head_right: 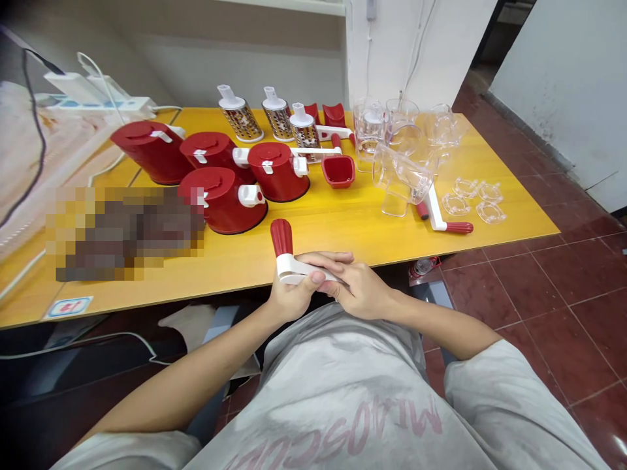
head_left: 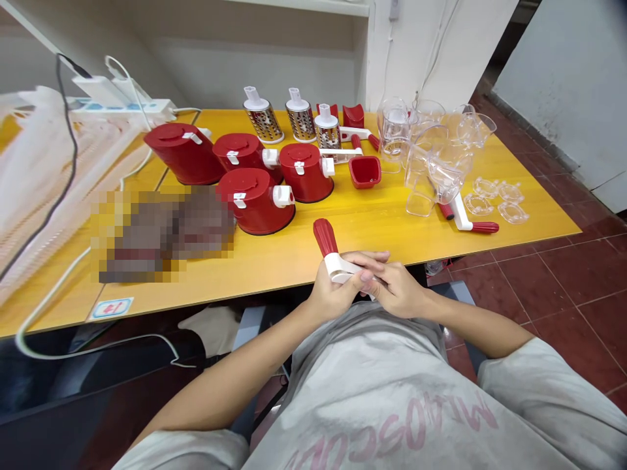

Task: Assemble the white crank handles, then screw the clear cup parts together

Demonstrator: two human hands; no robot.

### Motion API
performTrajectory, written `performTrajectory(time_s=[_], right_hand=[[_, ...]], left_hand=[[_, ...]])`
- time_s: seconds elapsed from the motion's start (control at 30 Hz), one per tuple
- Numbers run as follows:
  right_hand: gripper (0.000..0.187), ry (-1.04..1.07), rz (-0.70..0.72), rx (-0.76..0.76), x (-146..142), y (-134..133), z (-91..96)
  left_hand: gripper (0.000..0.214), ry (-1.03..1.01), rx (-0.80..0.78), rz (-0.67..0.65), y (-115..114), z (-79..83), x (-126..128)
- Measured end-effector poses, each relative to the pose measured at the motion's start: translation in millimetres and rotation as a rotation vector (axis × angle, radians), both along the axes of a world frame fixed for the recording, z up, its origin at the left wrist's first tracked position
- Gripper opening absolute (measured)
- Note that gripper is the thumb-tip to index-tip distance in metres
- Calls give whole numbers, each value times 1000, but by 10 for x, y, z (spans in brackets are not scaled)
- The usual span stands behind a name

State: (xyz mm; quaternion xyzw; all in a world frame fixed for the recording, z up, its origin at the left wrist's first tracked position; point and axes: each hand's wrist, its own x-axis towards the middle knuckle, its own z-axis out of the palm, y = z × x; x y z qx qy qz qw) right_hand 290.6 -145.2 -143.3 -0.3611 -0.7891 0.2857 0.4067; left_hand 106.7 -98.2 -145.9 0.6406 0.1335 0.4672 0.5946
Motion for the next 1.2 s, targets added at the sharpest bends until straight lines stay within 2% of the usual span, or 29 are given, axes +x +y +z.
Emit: performTrajectory(time_s=[0.1, 0.2, 0.4, 0.53, 0.6, 0.7, 0.83, 0.9, 1.03, 1.1, 1.2], right_hand=[[50, 19, 3, 104, 10, 11, -116], [46, 82, 25, 196, 10, 20, -207], [44, 20, 114, 289, 12, 43, -235], [43, -48, 109, 260, 16, 67, -213], [44, -18, 116, 253, 13, 71, -202], [43, 23, 132, 274, 5, 65, -215], [27, 28, 58, 415, -10, 60, -314], [24, 24, 29, 422, -20, 64, -363], [27, 11, 9, 354, -39, 69, -360], [31, 19, 14, 283, -46, 64, -304], [44, 58, 4, 178, -52, 46, -187]], left_hand=[[49, -83, 66, -39, -2, -43, 5], [56, -153, 163, -67, 3, -3, -8], [65, -114, 431, -107, -10, 356, 30], [58, -106, 464, -119, -20, 520, 54], [53, -93, 495, -136, -14, 504, 32], [47, -70, 548, -137, -5, 387, -24], [43, -42, 549, -46, -26, 203, -74], [43, -38, 523, -7, -42, 144, -77], [49, -51, 417, 1, -41, 109, -63], [51, -56, 351, -32, -20, 108, -55], [42, -81, 278, -90, 17, 98, -46]])
